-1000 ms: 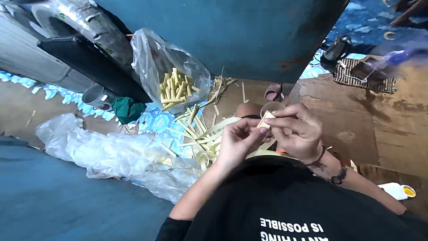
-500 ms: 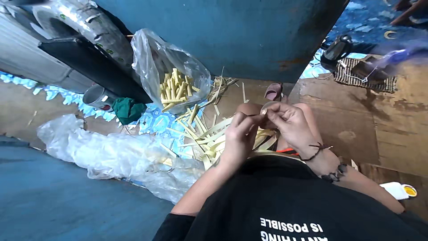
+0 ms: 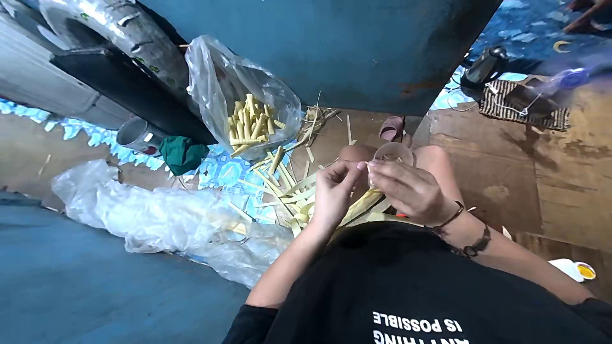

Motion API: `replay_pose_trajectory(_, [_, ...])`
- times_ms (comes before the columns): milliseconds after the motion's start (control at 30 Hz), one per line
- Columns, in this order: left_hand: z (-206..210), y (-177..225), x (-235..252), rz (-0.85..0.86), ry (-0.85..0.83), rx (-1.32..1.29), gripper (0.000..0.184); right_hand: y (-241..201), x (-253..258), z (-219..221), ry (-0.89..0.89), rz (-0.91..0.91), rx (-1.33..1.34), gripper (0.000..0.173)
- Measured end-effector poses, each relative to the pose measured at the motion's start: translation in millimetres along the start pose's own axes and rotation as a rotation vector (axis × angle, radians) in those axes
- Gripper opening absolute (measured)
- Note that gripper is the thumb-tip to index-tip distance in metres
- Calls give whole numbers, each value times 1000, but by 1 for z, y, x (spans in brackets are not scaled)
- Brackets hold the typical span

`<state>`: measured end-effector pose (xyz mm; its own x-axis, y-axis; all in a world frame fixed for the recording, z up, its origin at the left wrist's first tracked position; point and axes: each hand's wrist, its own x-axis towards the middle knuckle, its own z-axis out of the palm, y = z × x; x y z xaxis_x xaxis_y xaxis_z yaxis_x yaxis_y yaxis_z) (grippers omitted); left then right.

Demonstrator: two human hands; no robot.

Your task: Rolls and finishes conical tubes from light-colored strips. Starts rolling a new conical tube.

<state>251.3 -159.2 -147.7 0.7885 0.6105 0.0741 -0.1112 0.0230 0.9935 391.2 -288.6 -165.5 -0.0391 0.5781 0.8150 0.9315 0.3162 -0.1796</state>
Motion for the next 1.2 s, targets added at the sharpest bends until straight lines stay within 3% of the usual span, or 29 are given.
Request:
replay_pose_trajectory(33, [-1, 5, -4, -5, -41, -35, 14, 3, -2, -1, -25, -41, -6, 18])
replay_pose_trajectory(133, [-4, 13, -8, 31, -183, -68, 39, 10, -4, -2, 26, 11, 107, 19])
replay_pose_trajectory(267, [-6, 2, -1, 169, -115, 105, 21, 1, 16, -4, 130, 323, 165, 20])
replay_pose_trajectory(333, [-2, -7, 0, 167, 14, 79, 11, -2, 16, -1, 179, 235, 96, 15])
replay_pose_trajectory(433, [3, 2, -7, -46, 72, -238, 14, -4, 8, 2, 184, 34, 163, 12])
replay_pose_trajectory(500, [3, 11, -11, -245, -25, -539, 20, -7, 5, 3, 181, 2, 243, 12])
replay_pose_trajectory(567, [1, 8, -13, -340, -171, -622, 14, -10, 2, 5, 180, 6, 262, 12])
replay_pose_trajectory(667, [2, 3, -10, -285, -270, -487, 16, -14, 7, 5, 217, 137, 321, 7])
replay_pose_trajectory(733, [-1, 0, -5, -121, -271, -293, 4, -18, 14, -2, 238, 253, 378, 9])
replay_pose_trajectory(867, [-8, 13, -10, 218, -416, 157, 21, -18, 25, -18, 190, 599, 624, 22])
replay_pose_trajectory(967, [-9, 17, -9, 404, -340, 357, 13, -15, 28, -20, 159, 847, 852, 13])
replay_pose_trajectory(1033, [-6, 15, -10, 448, -265, 380, 16, -17, 26, -18, 63, 948, 951, 9])
replay_pose_trajectory(1100, [-5, 16, -10, 430, -215, 413, 19, -20, 25, -20, -72, 1028, 1065, 23])
replay_pose_trajectory(1200, [-7, 19, -10, 370, -247, 511, 27, -12, 23, -29, -153, 951, 975, 31])
